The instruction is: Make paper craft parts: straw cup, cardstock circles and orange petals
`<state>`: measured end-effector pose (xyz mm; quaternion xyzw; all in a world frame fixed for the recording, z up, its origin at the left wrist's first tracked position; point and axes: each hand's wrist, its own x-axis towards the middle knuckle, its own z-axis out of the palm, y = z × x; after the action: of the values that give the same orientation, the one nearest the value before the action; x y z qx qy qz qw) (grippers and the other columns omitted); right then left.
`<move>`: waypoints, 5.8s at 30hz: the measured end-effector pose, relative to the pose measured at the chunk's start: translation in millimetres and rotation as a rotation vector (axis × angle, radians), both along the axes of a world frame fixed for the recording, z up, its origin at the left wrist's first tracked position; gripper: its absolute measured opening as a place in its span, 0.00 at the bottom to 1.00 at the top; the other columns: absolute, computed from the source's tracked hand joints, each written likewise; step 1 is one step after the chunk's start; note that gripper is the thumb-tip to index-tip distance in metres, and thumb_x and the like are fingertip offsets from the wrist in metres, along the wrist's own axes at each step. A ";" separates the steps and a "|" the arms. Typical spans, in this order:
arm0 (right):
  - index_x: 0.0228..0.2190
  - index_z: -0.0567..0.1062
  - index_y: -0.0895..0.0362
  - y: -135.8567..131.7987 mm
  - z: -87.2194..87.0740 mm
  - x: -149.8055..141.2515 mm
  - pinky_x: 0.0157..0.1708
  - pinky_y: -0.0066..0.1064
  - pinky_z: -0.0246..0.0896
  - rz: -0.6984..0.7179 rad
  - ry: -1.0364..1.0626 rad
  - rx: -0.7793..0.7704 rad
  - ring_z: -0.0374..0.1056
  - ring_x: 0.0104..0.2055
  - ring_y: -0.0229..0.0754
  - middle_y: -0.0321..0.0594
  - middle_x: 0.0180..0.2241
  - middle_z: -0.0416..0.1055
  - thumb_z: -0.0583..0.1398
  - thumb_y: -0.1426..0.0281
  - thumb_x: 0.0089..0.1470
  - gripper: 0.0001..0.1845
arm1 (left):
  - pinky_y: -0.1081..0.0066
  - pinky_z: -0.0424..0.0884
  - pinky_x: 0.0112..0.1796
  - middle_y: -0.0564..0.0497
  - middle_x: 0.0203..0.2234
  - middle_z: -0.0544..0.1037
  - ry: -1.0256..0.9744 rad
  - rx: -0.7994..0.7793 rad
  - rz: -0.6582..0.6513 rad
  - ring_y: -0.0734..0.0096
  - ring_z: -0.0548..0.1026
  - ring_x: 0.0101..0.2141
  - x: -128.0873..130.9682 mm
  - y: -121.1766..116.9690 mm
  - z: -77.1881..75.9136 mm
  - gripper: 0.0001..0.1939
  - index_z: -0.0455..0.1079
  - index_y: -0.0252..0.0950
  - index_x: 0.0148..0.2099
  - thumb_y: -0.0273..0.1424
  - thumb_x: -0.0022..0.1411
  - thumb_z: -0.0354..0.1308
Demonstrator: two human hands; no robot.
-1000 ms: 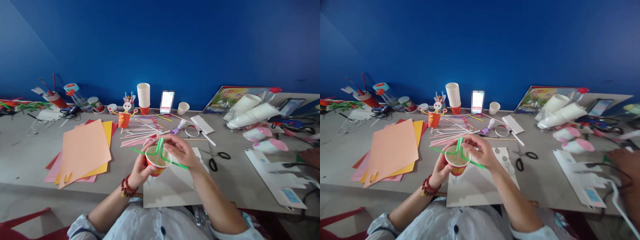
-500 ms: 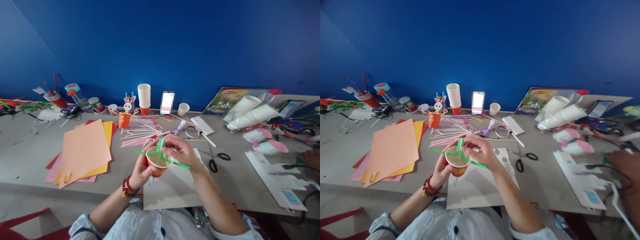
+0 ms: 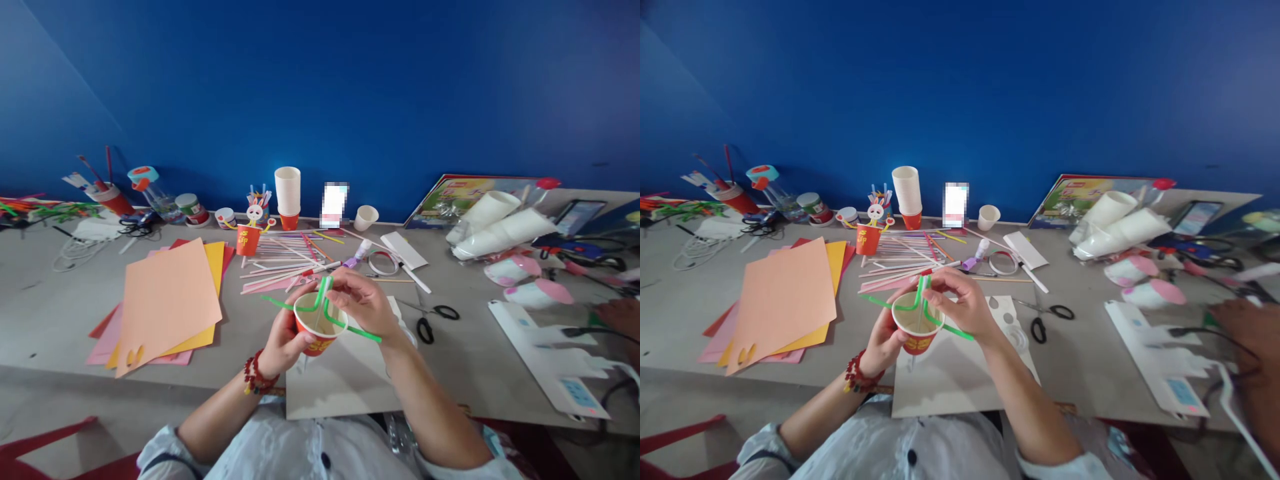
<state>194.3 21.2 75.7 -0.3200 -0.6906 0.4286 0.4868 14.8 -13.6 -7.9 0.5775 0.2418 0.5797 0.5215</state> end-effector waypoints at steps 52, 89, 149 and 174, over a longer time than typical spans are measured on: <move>0.34 0.79 0.54 -3.1 0.5 -0.3 0.36 0.34 0.67 0.035 -0.042 0.006 0.69 0.38 0.44 0.43 0.35 0.72 0.63 0.65 0.59 0.06 | 0.48 0.65 0.57 0.37 0.62 0.65 -0.027 -0.052 -0.002 0.39 0.65 0.60 0.6 0.7 1.9 0.52 0.58 0.41 0.67 0.54 0.44 0.70; 0.32 0.74 0.53 -43.3 -33.0 3.3 0.29 0.27 0.64 -0.090 0.155 0.121 0.70 0.32 0.38 0.36 0.31 0.73 0.65 0.81 0.52 0.11 | 0.56 0.74 0.47 0.35 0.57 0.71 0.049 -0.002 0.210 0.44 0.72 0.54 2.0 -2.0 16.9 0.50 0.62 0.37 0.63 0.53 0.42 0.72; 0.53 0.70 0.48 -47.5 -50.4 -15.2 0.46 0.40 0.72 -0.139 0.096 -0.215 0.71 0.48 0.51 0.43 0.48 0.74 0.68 0.74 0.43 0.34 | 0.50 0.60 0.59 0.39 0.59 0.66 0.227 0.145 0.183 0.49 0.62 0.60 -12.9 -3.8 19.3 0.25 0.65 0.40 0.64 0.45 0.71 0.45; 0.49 0.70 0.47 -54.6 -52.2 -29.3 0.39 0.43 0.76 -0.114 0.240 -0.330 0.75 0.43 0.54 0.45 0.45 0.77 0.70 0.58 0.43 0.31 | 0.50 0.73 0.49 0.48 0.34 0.78 -0.195 0.066 0.266 0.62 0.76 0.39 -9.4 -10.6 12.8 0.06 0.80 0.43 0.41 0.32 0.63 0.62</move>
<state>165.0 -33.4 23.5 -0.3807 -0.5290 0.5428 0.5298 5.4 -24.2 4.9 0.4981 0.2451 0.7044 0.4422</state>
